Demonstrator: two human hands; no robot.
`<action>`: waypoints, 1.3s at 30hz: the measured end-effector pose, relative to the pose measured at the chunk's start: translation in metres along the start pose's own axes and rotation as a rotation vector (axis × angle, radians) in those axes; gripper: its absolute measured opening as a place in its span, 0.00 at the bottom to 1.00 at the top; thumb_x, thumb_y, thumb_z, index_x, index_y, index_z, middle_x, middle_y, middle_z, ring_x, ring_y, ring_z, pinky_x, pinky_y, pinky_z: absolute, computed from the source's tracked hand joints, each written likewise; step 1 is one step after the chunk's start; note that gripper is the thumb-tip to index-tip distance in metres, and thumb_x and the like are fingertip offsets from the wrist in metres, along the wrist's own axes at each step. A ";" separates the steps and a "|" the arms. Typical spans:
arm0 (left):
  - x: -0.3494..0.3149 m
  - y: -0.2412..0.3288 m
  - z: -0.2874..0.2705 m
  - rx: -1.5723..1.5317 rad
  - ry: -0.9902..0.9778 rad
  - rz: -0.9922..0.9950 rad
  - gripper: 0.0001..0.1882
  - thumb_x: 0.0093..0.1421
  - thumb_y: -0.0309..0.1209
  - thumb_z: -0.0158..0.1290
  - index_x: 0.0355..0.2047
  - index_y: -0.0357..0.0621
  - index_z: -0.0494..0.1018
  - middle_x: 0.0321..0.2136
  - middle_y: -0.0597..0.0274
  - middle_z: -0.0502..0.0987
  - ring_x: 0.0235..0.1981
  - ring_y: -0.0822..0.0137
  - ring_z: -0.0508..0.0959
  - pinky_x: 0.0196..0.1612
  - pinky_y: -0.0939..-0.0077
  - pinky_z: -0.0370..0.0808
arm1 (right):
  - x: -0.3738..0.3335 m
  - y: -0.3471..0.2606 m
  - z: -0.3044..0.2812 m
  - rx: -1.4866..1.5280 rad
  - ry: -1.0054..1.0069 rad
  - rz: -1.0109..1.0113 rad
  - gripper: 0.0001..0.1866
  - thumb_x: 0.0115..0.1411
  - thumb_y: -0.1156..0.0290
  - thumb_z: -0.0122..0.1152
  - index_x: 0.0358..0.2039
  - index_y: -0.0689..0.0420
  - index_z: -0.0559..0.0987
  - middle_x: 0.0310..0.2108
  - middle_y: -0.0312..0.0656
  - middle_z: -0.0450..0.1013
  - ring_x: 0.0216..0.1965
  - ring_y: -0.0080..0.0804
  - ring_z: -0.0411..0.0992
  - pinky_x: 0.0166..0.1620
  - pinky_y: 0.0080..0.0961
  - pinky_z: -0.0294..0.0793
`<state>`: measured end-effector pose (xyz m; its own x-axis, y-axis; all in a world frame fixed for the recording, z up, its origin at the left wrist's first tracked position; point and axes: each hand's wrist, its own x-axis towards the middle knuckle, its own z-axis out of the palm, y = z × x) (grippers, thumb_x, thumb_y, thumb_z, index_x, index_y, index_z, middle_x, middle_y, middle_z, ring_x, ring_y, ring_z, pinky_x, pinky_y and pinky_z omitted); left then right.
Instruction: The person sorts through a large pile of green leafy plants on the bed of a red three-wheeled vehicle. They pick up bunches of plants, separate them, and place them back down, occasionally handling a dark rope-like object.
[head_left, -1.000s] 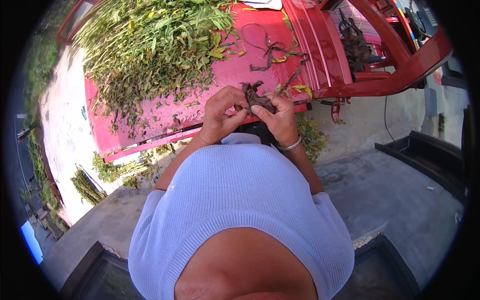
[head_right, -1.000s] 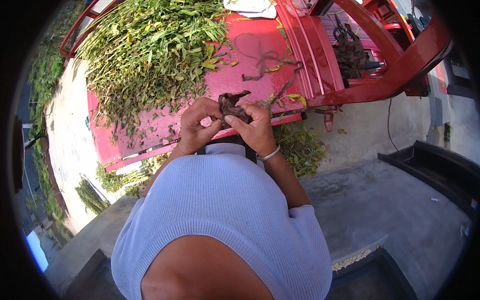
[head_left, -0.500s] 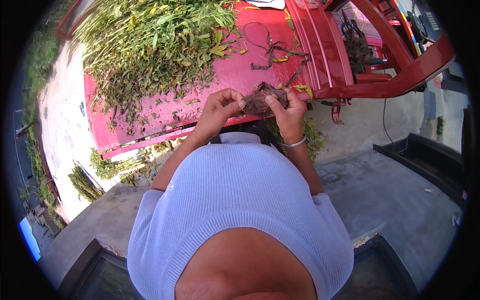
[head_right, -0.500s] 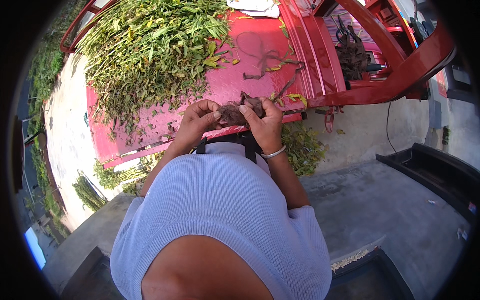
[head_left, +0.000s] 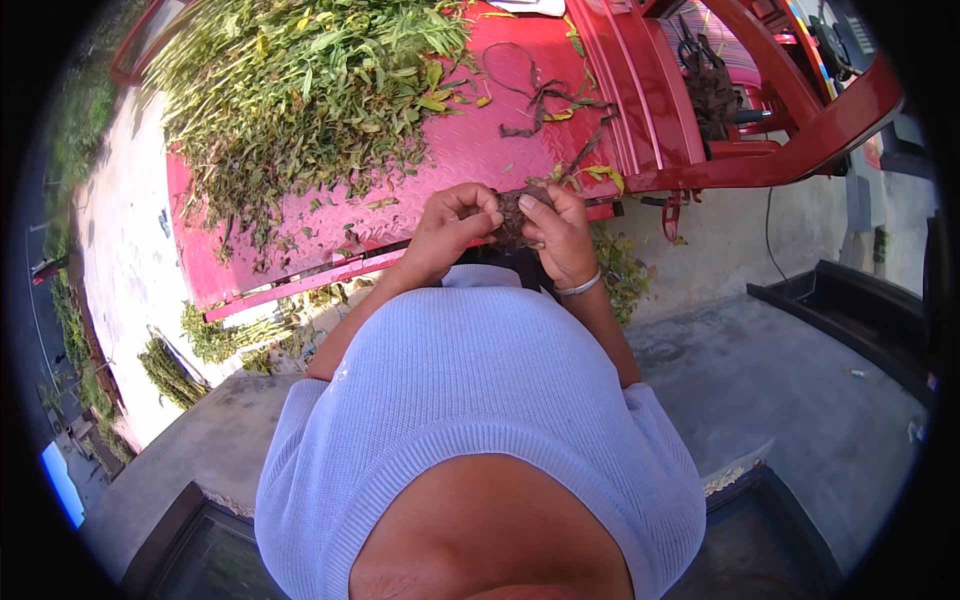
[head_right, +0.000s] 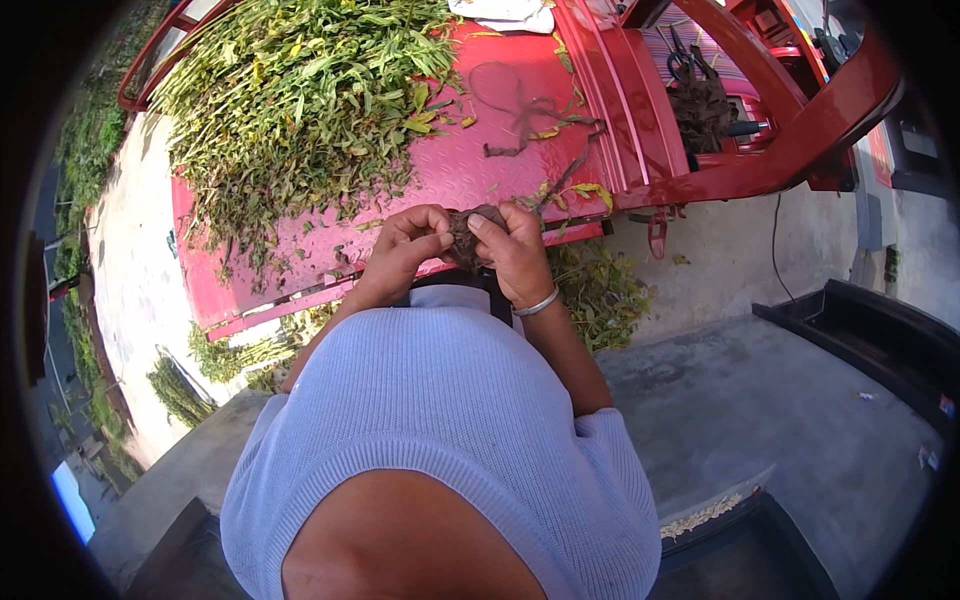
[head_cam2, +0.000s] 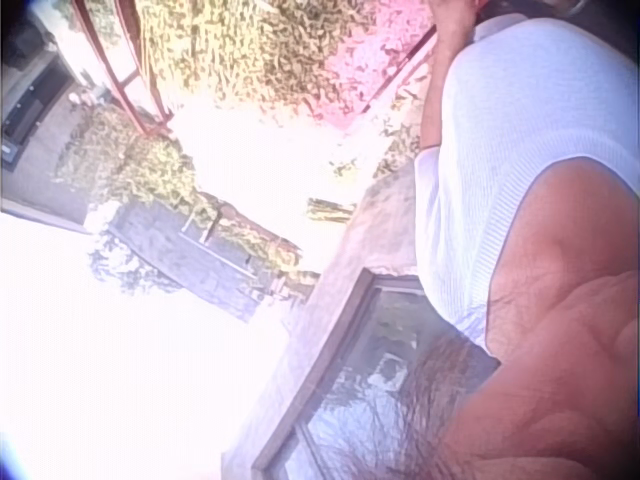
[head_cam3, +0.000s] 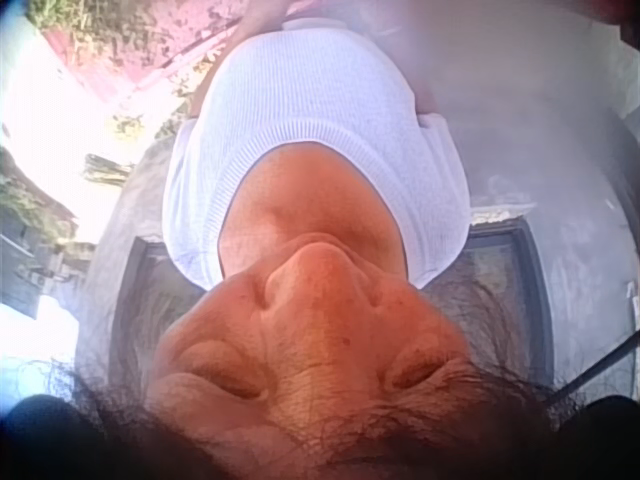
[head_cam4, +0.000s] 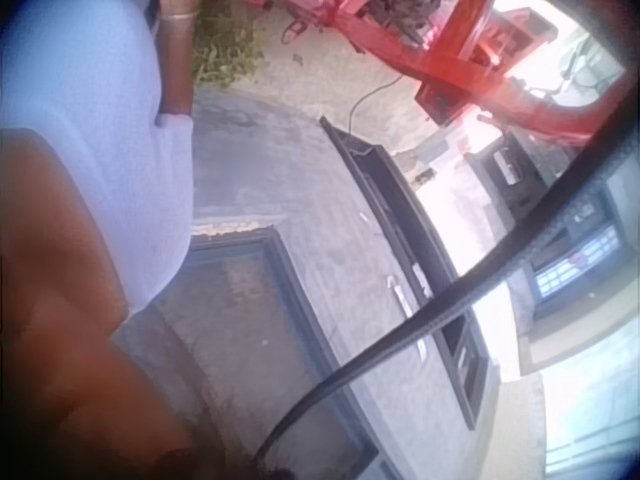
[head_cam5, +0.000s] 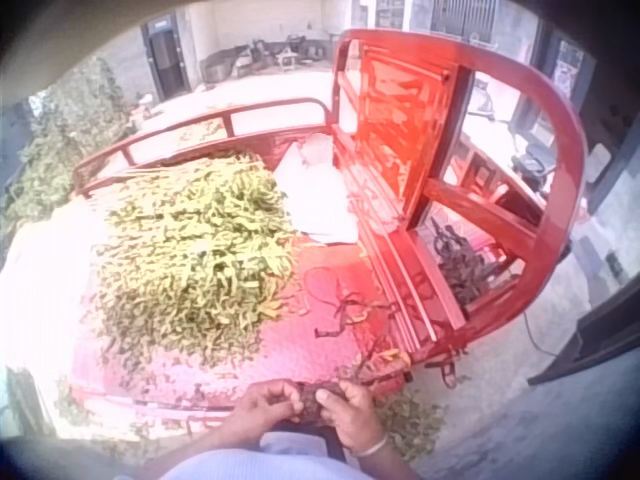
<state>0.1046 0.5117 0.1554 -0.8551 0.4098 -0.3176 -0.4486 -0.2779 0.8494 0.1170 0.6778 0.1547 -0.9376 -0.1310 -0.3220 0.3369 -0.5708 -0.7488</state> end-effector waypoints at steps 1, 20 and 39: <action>0.000 -0.001 0.000 -0.005 0.003 0.014 0.02 0.53 0.21 0.52 0.26 0.40 0.70 0.24 0.70 0.72 0.25 0.80 0.71 0.29 0.87 0.69 | -0.001 -0.002 0.001 0.074 -0.005 0.042 0.03 0.58 0.75 0.54 0.29 0.61 0.73 0.22 0.30 0.68 0.16 0.11 0.57 0.18 0.11 0.55; 0.000 -0.005 0.010 0.069 0.099 0.053 0.06 0.55 0.19 0.52 0.34 0.35 0.71 0.27 0.67 0.74 0.22 0.81 0.71 0.25 0.89 0.68 | -0.002 0.016 -0.006 0.106 0.052 -0.015 0.03 0.58 0.75 0.56 0.29 0.60 0.74 0.22 0.31 0.69 0.18 0.12 0.59 0.21 0.09 0.59; 0.002 0.015 0.017 1.096 0.143 0.676 0.08 0.46 0.25 0.57 0.30 0.41 0.76 0.20 0.58 0.69 0.21 0.61 0.73 0.23 0.70 0.69 | 0.001 0.009 0.006 -1.095 0.241 -0.855 0.08 0.43 0.79 0.60 0.23 0.63 0.69 0.23 0.48 0.66 0.25 0.47 0.67 0.29 0.35 0.68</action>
<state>0.1010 0.5233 0.1744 -0.8777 0.3535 0.3236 0.4681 0.4875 0.7371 0.1186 0.6674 0.1515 -0.8838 0.1341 0.4482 -0.3213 0.5225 -0.7898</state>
